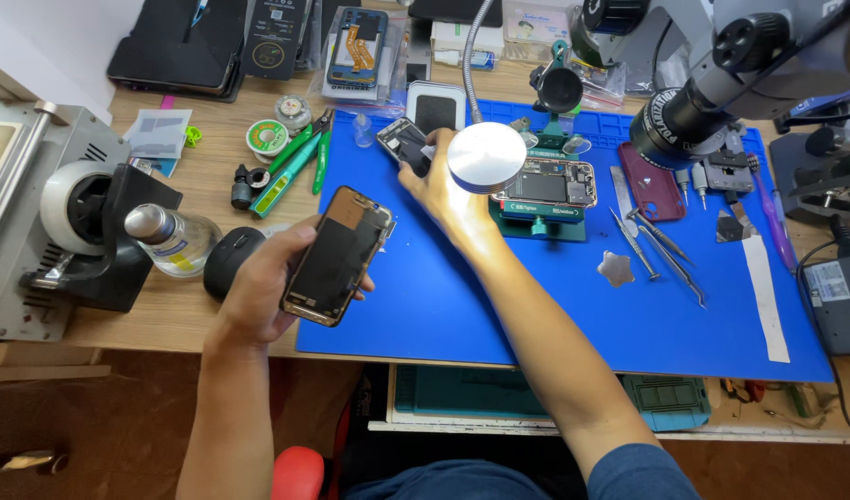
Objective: The person disassembles a smartphone with a cracked screen, removing the back cover and internal components. They then use a screwdriver to remove screws from the screen assembly and a metal spatula to pry the screen away from the frame.
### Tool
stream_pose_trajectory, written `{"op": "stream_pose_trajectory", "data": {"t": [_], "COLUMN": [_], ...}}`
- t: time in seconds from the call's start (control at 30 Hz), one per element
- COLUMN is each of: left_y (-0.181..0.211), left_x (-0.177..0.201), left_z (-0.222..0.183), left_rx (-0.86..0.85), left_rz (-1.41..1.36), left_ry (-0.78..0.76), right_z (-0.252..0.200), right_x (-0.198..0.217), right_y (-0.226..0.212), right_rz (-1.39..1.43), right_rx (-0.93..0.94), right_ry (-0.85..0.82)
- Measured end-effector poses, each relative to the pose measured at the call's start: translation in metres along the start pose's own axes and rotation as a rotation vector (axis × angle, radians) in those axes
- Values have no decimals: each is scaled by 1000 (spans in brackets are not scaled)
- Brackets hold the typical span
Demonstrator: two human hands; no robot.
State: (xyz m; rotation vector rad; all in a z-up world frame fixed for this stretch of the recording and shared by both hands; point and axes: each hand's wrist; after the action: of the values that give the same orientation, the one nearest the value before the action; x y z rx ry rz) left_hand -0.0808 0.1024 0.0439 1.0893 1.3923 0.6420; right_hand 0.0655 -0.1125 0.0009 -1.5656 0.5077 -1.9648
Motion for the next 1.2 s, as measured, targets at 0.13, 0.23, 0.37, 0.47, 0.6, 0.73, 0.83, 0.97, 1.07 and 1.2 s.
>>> {"op": "stream_pose_trajectory", "data": {"t": [0.13, 0.23, 0.37, 0.47, 0.6, 0.73, 0.83, 0.97, 1.07, 1.2], "left_y": [0, -8, -30, -35, -34, -50, -54, -59, -54, -70], "left_x": [-15, -22, -17, -19, -45, -71, -89, -98, -101, -98], "left_z": [0, 3, 11, 15, 31, 66, 86, 101, 99, 88], "left_rx": [99, 131, 239, 237, 221, 134, 106, 9, -92, -227], "left_rz": [39, 70, 125, 246, 365, 743, 1009, 1232, 1363, 1429], "left_ry": [-105, -176, -230, -312, -420, -509, -509, -461, -424, -371], "right_z": [3, -3, -55, -77, -128, -154, -169, -177, -175, -173], "right_x": [-13, -14, 29, 68, 129, 146, 140, 135, 133, 133], "right_y": [19, 26, -8, 6, 31, 67, 92, 98, 96, 95], "right_rz": [-60, -242, -156, 57, 222, 284, 337, 362, 331, 306], "right_rx": [69, 282, 594, 674, 421, 177, 104, 112, 155, 142], "right_ry": [67, 225, 254, 211, 42, -17, 0, 8, -18, -64]}}
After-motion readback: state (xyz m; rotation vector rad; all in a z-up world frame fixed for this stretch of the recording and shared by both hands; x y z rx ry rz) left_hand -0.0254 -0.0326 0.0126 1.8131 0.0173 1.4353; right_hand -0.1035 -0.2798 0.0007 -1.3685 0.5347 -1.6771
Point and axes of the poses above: each hand's wrist, its own z-axis towards the middle knuckle, its own x-axis out of the back of the hand, y = z × x, and after that the axes turned 4 degrees about z, right-handed
